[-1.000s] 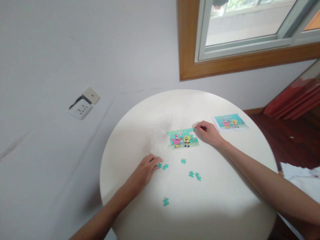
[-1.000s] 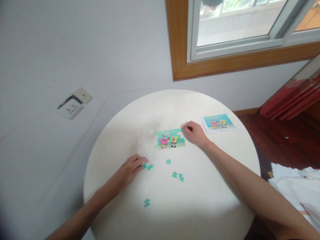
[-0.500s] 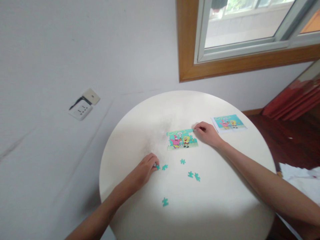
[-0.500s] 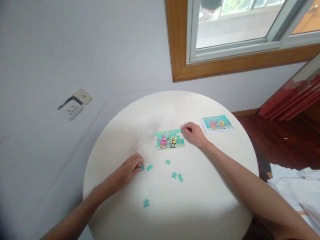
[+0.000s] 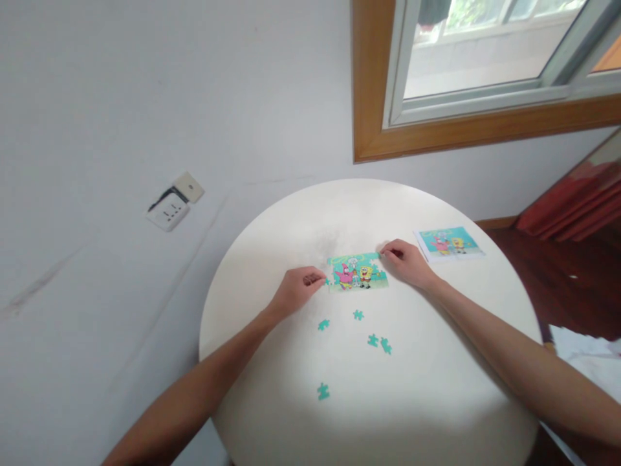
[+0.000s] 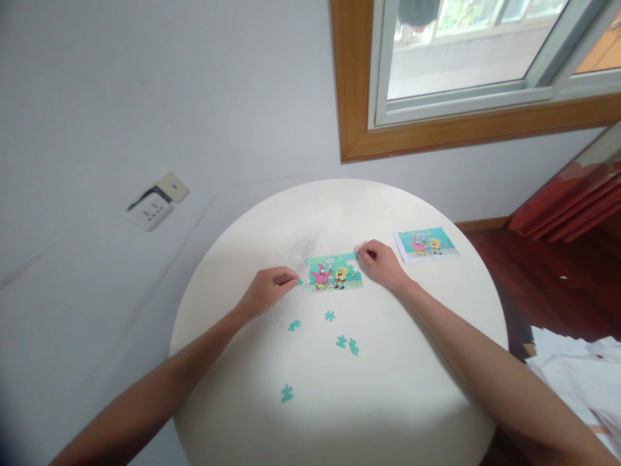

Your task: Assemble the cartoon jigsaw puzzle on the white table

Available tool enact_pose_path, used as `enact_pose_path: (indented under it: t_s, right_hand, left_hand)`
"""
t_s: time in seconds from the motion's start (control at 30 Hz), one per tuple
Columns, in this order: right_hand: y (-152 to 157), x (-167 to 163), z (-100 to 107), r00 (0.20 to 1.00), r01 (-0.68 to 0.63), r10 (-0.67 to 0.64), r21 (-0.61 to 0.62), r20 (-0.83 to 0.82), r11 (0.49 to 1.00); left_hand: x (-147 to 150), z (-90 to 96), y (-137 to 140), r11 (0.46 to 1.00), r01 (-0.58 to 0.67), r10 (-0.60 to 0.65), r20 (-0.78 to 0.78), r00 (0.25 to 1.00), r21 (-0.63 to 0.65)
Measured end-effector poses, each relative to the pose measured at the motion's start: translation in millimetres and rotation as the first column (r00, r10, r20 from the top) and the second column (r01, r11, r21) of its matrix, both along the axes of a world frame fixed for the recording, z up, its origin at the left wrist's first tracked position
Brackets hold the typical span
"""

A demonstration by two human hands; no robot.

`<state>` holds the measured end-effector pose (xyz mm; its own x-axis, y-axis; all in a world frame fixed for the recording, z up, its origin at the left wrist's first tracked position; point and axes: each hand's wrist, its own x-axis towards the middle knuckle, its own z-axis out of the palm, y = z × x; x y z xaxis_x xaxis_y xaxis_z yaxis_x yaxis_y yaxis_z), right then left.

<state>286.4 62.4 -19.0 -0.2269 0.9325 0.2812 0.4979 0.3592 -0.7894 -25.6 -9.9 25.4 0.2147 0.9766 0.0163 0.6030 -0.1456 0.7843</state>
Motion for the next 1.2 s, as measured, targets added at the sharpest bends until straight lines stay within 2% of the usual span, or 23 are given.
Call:
enact_pose_path:
  t_s: [0.1, 0.23, 0.4, 0.7, 0.97, 1.1, 1.2]
  right_hand:
    - [0, 1, -1, 1.0, 0.003, -0.003, 0.002, -0.003, 1.0]
    - [1, 1, -1, 1.0, -0.003, 0.003, 0.0, -0.012, 1.0]
    - [0, -1, 1, 1.0, 0.002, -0.003, -0.02, -0.021, 1.0]
    - [0, 0, 0, 1.0, -0.004, 0.004, -0.015, 0.007, 1.0]
    - [0, 0, 1, 1.0, 0.0, 0.0, -0.002, 0.023, 1.0]
    - [2, 1, -2, 1.0, 0.021, -0.021, 0.007, -0.009, 1.0]
    - [-1, -1, 2, 0.997, 0.059, -0.057, 0.037, -0.046, 0.998]
  left_hand:
    - [6, -12.8, 18, 1.0, -0.016, 0.016, 0.017, 1.0, -0.014]
    - [6, -24.1, 21, 0.999, -0.032, 0.032, -0.037, 0.999, -0.003]
    - [7, -21.5, 16, 1.0, -0.03, 0.03, -0.07, 0.997, 0.005]
    - [6, -20.7, 18, 0.993, 0.062, -0.051, -0.108, 0.993, 0.097]
    - [6, -22.3, 14, 0.981, 0.083, -0.067, -0.095, 0.993, 0.177]
    - [5, -26.4, 12, 0.972, 0.132, -0.117, -0.085, 0.989, 0.195]
    - [5, -27.4, 11, 0.968, 0.116, -0.103, -0.071, 0.992, 0.224]
